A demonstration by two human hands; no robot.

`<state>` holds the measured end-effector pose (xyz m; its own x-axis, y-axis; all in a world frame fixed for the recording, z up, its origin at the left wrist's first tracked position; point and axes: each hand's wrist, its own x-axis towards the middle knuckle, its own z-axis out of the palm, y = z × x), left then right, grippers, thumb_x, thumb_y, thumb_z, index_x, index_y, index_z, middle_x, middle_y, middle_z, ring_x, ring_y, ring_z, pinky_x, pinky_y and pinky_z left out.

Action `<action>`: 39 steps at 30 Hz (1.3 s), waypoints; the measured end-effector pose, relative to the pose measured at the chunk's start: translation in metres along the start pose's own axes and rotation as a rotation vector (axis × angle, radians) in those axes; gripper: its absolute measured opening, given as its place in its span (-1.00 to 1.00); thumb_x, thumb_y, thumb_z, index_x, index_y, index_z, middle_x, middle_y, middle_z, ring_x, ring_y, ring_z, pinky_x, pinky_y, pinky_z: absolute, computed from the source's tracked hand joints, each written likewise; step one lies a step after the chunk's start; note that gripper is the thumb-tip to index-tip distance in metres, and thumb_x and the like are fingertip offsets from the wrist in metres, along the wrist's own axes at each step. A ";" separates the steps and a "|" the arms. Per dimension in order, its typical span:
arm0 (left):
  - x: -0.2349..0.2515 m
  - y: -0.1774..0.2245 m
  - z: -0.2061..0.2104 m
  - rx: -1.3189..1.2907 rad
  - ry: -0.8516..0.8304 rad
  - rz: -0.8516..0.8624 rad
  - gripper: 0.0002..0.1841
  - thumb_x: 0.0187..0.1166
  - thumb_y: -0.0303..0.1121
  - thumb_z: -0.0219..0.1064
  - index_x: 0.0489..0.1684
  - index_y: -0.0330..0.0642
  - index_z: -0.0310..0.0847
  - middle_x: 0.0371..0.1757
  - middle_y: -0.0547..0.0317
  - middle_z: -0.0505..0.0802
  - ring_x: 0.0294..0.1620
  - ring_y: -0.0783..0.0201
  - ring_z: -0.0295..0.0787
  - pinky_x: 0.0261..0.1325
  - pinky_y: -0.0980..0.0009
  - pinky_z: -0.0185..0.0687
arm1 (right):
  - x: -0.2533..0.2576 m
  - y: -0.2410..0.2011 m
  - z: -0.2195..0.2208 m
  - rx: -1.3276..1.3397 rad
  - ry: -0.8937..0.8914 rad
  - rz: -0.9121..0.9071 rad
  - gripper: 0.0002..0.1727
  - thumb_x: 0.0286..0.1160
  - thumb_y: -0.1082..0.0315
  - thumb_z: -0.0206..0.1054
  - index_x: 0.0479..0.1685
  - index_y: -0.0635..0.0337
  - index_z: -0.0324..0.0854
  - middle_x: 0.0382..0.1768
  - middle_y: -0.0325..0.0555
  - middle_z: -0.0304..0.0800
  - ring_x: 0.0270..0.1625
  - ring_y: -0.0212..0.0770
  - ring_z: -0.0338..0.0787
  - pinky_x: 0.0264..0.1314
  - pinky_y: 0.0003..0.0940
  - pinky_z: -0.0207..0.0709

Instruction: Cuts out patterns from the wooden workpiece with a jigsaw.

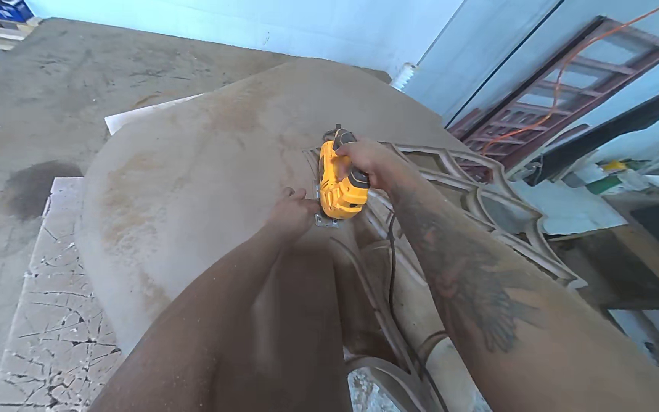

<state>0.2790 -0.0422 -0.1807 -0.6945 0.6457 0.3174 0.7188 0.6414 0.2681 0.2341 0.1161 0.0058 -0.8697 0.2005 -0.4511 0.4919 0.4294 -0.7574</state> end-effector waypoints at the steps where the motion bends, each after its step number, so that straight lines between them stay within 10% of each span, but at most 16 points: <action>1: 0.000 0.000 -0.001 -0.005 -0.012 -0.004 -0.69 0.70 -0.25 0.09 0.11 0.19 0.81 0.28 0.58 0.85 0.22 0.29 0.70 0.37 0.10 0.44 | 0.000 0.001 0.000 -0.003 0.001 0.000 -0.39 0.69 0.27 0.15 0.73 -0.09 0.16 -0.38 -0.03 0.65 -0.55 -0.19 0.72 -0.42 -0.25 0.75; 11: -0.004 0.002 -0.005 -0.016 -0.007 0.025 -0.69 0.66 -0.21 0.09 0.05 0.14 0.82 0.18 0.51 0.89 0.12 0.27 0.73 0.25 0.10 0.47 | -0.003 0.005 0.000 0.009 0.018 -0.008 -0.33 0.66 0.28 0.17 0.77 -0.09 0.10 -0.34 -0.01 0.66 -0.55 -0.18 0.72 -0.44 -0.26 0.75; 18: -0.015 0.026 -0.005 -0.040 -0.102 -0.184 -0.59 0.72 -0.17 0.01 0.41 0.25 0.67 0.53 0.57 0.71 0.74 0.25 0.37 0.83 -0.12 0.03 | -0.004 0.003 0.002 0.017 0.006 -0.014 -0.41 0.67 0.29 0.15 0.70 -0.02 0.16 -0.36 -0.02 0.63 -0.59 -0.21 0.69 -0.48 -0.27 0.73; 39: -0.017 0.027 -0.008 -0.014 0.008 -0.075 -0.70 0.76 -0.33 0.11 0.00 0.26 0.83 0.12 0.60 0.89 0.46 0.41 0.64 0.80 -0.01 0.14 | -0.004 0.013 -0.001 -0.063 0.012 -0.020 -0.29 0.59 0.29 0.20 0.77 0.01 0.07 -0.39 -0.03 0.67 -0.58 -0.21 0.72 -0.47 -0.26 0.73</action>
<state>0.3104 -0.0386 -0.1716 -0.7460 0.5928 0.3034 0.6654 0.6816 0.3044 0.2437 0.1219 -0.0017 -0.8798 0.2015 -0.4305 0.4713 0.4876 -0.7349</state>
